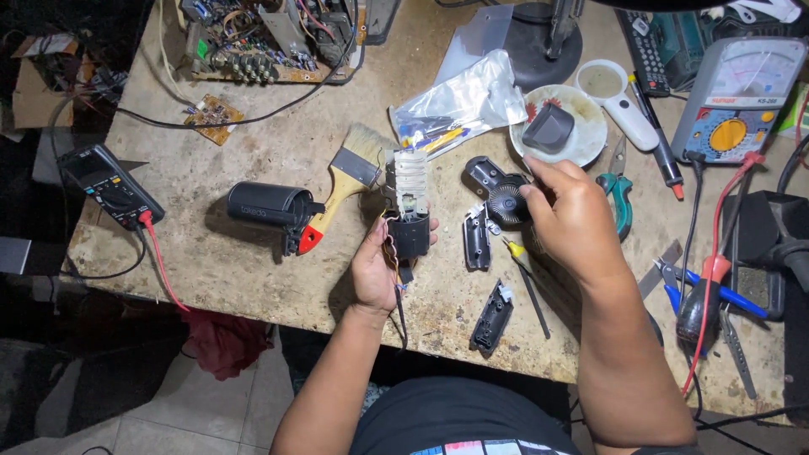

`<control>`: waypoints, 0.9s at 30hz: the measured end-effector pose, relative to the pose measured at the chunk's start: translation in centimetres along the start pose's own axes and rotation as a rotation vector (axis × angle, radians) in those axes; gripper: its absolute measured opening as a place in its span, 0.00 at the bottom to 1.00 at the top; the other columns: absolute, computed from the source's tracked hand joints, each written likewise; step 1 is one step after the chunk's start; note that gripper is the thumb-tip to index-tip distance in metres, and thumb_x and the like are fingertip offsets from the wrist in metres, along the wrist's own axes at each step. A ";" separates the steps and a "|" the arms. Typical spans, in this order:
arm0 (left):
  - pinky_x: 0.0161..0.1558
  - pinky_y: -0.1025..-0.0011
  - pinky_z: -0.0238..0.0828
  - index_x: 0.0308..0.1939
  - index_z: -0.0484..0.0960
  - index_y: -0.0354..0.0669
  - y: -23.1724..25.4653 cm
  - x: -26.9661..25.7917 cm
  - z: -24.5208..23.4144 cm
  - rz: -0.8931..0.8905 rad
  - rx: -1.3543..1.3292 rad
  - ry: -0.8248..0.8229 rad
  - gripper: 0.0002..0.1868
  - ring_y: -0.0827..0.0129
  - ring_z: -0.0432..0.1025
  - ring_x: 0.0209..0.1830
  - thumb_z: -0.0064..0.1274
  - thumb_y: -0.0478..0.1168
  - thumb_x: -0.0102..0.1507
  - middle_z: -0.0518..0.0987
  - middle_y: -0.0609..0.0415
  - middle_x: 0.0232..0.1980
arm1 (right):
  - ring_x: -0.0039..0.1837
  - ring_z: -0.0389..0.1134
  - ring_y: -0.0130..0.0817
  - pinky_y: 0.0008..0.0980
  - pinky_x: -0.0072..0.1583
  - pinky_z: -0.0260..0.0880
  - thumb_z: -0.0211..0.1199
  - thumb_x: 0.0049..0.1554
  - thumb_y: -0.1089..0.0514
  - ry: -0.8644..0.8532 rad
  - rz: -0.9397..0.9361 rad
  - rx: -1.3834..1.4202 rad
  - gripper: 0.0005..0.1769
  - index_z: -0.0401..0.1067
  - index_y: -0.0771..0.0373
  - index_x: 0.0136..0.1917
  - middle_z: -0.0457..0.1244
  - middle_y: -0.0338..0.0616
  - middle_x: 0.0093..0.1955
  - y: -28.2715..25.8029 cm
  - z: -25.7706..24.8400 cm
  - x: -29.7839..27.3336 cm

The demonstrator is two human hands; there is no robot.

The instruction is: The person holds a disassembled hairdryer heating element and manipulates its wires and components on a cluttered workbench. They use a magnifying glass to closely inspect the connections and the heating coil structure.

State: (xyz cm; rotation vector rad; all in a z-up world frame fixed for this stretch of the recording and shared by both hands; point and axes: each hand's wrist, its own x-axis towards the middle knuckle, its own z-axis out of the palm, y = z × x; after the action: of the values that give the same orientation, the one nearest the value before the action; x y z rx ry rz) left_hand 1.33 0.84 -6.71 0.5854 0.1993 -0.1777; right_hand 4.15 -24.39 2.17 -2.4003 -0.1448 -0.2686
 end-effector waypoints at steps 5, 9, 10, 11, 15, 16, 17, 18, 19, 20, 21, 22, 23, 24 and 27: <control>0.60 0.45 0.74 0.66 0.75 0.42 0.4 0.1 0.1 -0.048 -0.076 -0.018 0.26 0.37 0.73 0.61 0.42 0.49 0.68 0.77 0.30 0.62 | 0.51 0.72 0.51 0.45 0.54 0.71 0.71 0.55 0.64 -0.039 0.085 -0.104 0.26 0.78 0.61 0.67 0.71 0.51 0.49 -0.8 -0.3 -0.1; 0.59 0.47 0.75 0.65 0.75 0.42 0.3 0.3 0.0 -0.028 -0.064 -0.010 0.25 0.39 0.74 0.59 0.43 0.47 0.67 0.78 0.30 0.61 | 0.50 0.73 0.48 0.45 0.52 0.73 0.71 0.56 0.60 -0.063 0.150 -0.241 0.26 0.77 0.56 0.68 0.71 0.47 0.46 -0.4 0.0 0.0; 0.59 0.47 0.75 0.65 0.75 0.42 0.6 0.2 0.1 -0.023 -0.066 -0.009 0.25 0.39 0.74 0.59 0.43 0.47 0.67 0.78 0.30 0.61 | 0.50 0.73 0.48 0.45 0.52 0.73 0.71 0.56 0.60 -0.065 0.145 -0.241 0.26 0.77 0.56 0.68 0.71 0.47 0.46 -0.4 0.1 0.0; 0.58 0.50 0.76 0.67 0.74 0.42 0.7 0.2 0.3 0.006 0.030 -0.021 0.26 0.42 0.76 0.57 0.43 0.47 0.67 0.78 0.30 0.59 | 0.49 0.73 0.47 0.44 0.52 0.73 0.72 0.56 0.60 -0.069 0.154 -0.270 0.26 0.77 0.56 0.68 0.71 0.46 0.46 -0.4 0.1 0.0; 0.56 0.52 0.77 0.68 0.71 0.42 0.2 0.8 -1.0 0.051 0.142 -0.025 0.25 0.44 0.77 0.56 0.43 0.46 0.68 0.79 0.28 0.57 | 0.50 0.74 0.47 0.45 0.52 0.74 0.72 0.56 0.60 -0.079 0.166 -0.330 0.26 0.77 0.55 0.68 0.72 0.47 0.46 -0.6 0.2 0.1; 0.56 0.52 0.77 0.68 0.71 0.42 0.2 0.8 -0.9 0.053 0.140 -0.024 0.25 0.44 0.77 0.56 0.43 0.46 0.68 0.79 0.28 0.57 | 0.50 0.74 0.47 0.45 0.52 0.74 0.72 0.56 0.60 -0.080 0.163 -0.331 0.26 0.77 0.55 0.68 0.72 0.47 0.46 -0.9 0.1 0.1; 0.58 0.51 0.76 0.68 0.71 0.41 0.2 0.7 -0.8 0.065 0.132 -0.013 0.25 0.44 0.76 0.58 0.43 0.45 0.68 0.79 0.28 0.58 | 0.49 0.74 0.47 0.45 0.51 0.74 0.72 0.56 0.61 -0.078 0.160 -0.329 0.26 0.77 0.57 0.68 0.71 0.48 0.46 -1.2 0.0 0.1; 0.59 0.50 0.75 0.67 0.71 0.40 0.2 0.7 -0.7 0.077 0.124 -0.002 0.24 0.43 0.75 0.59 0.43 0.44 0.68 0.79 0.29 0.58 | 0.48 0.74 0.48 0.45 0.50 0.75 0.72 0.56 0.62 -0.077 0.156 -0.327 0.26 0.77 0.58 0.68 0.71 0.50 0.45 -1.4 0.0 0.2; 0.59 0.50 0.75 0.67 0.71 0.40 0.1 0.8 -1.1 0.078 0.122 0.001 0.24 0.43 0.75 0.59 0.43 0.44 0.68 0.79 0.29 0.58 | 0.48 0.74 0.48 0.45 0.50 0.75 0.72 0.56 0.62 -0.079 0.155 -0.327 0.26 0.77 0.58 0.68 0.71 0.50 0.45 -1.5 0.0 0.1; 0.58 0.51 0.75 0.67 0.71 0.41 0.0 1.0 -1.5 0.079 0.131 -0.004 0.24 0.44 0.76 0.59 0.43 0.44 0.68 0.80 0.29 0.57 | 0.47 0.74 0.47 0.44 0.50 0.75 0.73 0.56 0.62 -0.075 0.148 -0.342 0.26 0.77 0.58 0.68 0.71 0.50 0.45 -1.6 0.1 0.1; 0.58 0.52 0.76 0.67 0.72 0.41 -0.1 1.2 -1.9 0.079 0.141 -0.009 0.23 0.46 0.76 0.58 0.43 0.44 0.69 0.80 0.30 0.56 | 0.47 0.74 0.46 0.43 0.50 0.75 0.73 0.56 0.62 -0.068 0.141 -0.357 0.26 0.78 0.59 0.68 0.71 0.50 0.45 -1.6 0.1 0.1; 0.58 0.52 0.76 0.67 0.72 0.41 -0.3 1.3 -2.2 0.079 0.141 -0.009 0.23 0.46 0.76 0.58 0.43 0.44 0.69 0.80 0.30 0.56 | 0.47 0.74 0.46 0.43 0.50 0.75 0.73 0.56 0.62 -0.069 0.140 -0.358 0.26 0.78 0.59 0.68 0.71 0.50 0.45 -1.5 0.2 0.0; 0.57 0.52 0.77 0.67 0.72 0.41 -0.4 1.5 -2.4 0.085 0.133 0.001 0.23 0.45 0.77 0.57 0.44 0.43 0.69 0.80 0.30 0.56 | 0.47 0.74 0.47 0.44 0.50 0.75 0.74 0.54 0.61 -0.059 0.123 -0.368 0.27 0.78 0.59 0.68 0.71 0.50 0.45 -1.3 0.2 0.0; 0.56 0.51 0.77 0.66 0.73 0.41 -0.6 1.6 -2.7 0.091 0.125 0.011 0.22 0.45 0.77 0.57 0.44 0.42 0.69 0.81 0.30 0.55 | 0.48 0.74 0.48 0.46 0.49 0.75 0.75 0.53 0.60 -0.049 0.105 -0.378 0.28 0.78 0.59 0.67 0.71 0.50 0.46 -1.2 0.2 -0.1; 0.51 0.61 0.81 0.65 0.74 0.43 -2.4 3.9 -10.0 0.080 0.188 0.068 0.21 0.55 0.80 0.51 0.47 0.42 0.68 0.83 0.39 0.52 | 0.51 0.72 0.56 0.54 0.51 0.74 0.76 0.51 0.57 0.024 0.065 -0.408 0.31 0.77 0.61 0.68 0.69 0.54 0.50 -1.2 0.1 -0.6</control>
State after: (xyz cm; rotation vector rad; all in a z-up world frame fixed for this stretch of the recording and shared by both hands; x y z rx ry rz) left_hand 3.16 4.04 -17.04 0.7854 0.2259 -0.0993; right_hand 3.36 -23.43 2.75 -2.7980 0.0012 -0.3212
